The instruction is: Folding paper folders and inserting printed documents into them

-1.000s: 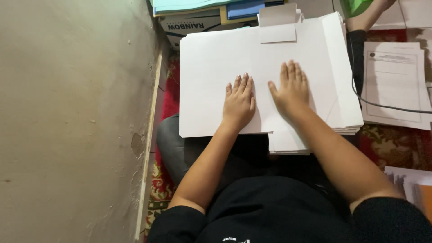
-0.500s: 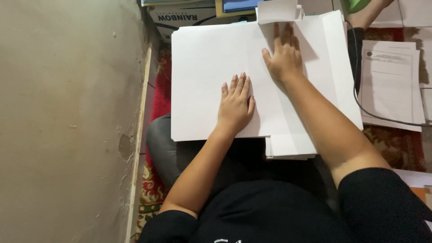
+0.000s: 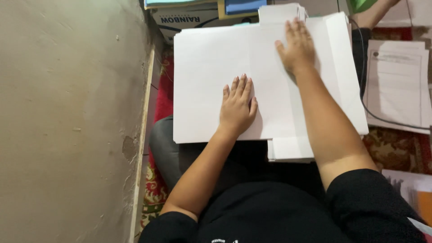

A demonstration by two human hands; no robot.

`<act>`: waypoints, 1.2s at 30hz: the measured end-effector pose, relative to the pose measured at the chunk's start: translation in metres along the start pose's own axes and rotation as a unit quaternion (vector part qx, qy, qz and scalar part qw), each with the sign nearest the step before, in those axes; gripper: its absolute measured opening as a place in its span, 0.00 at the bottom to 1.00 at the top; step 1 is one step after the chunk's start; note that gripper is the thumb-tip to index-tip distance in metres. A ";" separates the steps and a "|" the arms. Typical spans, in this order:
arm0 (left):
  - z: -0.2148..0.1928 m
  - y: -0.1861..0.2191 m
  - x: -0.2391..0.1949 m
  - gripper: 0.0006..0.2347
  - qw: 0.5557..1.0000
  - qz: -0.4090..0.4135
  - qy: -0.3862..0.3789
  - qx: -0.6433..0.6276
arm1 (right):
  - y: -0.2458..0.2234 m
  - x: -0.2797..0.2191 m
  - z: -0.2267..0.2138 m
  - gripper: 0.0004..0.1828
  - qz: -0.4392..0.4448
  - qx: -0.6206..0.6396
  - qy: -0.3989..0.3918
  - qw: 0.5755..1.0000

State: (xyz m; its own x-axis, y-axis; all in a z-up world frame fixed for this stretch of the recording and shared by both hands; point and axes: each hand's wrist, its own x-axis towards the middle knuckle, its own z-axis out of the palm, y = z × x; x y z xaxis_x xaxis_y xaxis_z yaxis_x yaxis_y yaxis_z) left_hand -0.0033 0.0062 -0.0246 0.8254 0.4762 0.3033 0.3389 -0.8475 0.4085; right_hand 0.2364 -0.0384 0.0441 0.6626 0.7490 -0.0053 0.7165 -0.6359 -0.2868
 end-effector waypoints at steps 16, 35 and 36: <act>0.048 0.047 0.128 0.29 0.977 0.037 -0.131 0.163 | 0.086 -0.039 0.025 0.37 0.040 -0.026 0.128 0.991; 0.066 0.026 0.174 0.27 0.987 0.056 -0.101 0.114 | 0.085 -0.027 0.026 0.39 0.044 -0.017 0.125 0.991; 0.058 0.025 0.163 0.29 0.989 -0.009 -0.105 0.100 | 0.083 -0.027 0.023 0.39 0.063 -0.022 0.117 0.991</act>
State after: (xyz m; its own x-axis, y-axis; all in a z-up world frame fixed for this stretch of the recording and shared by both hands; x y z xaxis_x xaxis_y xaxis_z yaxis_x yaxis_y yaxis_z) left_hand 0.1659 0.0486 -0.0148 0.8865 0.4510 0.1035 0.4204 -0.8784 0.2273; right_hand 0.2725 -0.1070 -0.0018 0.7756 0.6033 0.1855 0.6309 -0.7327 -0.2551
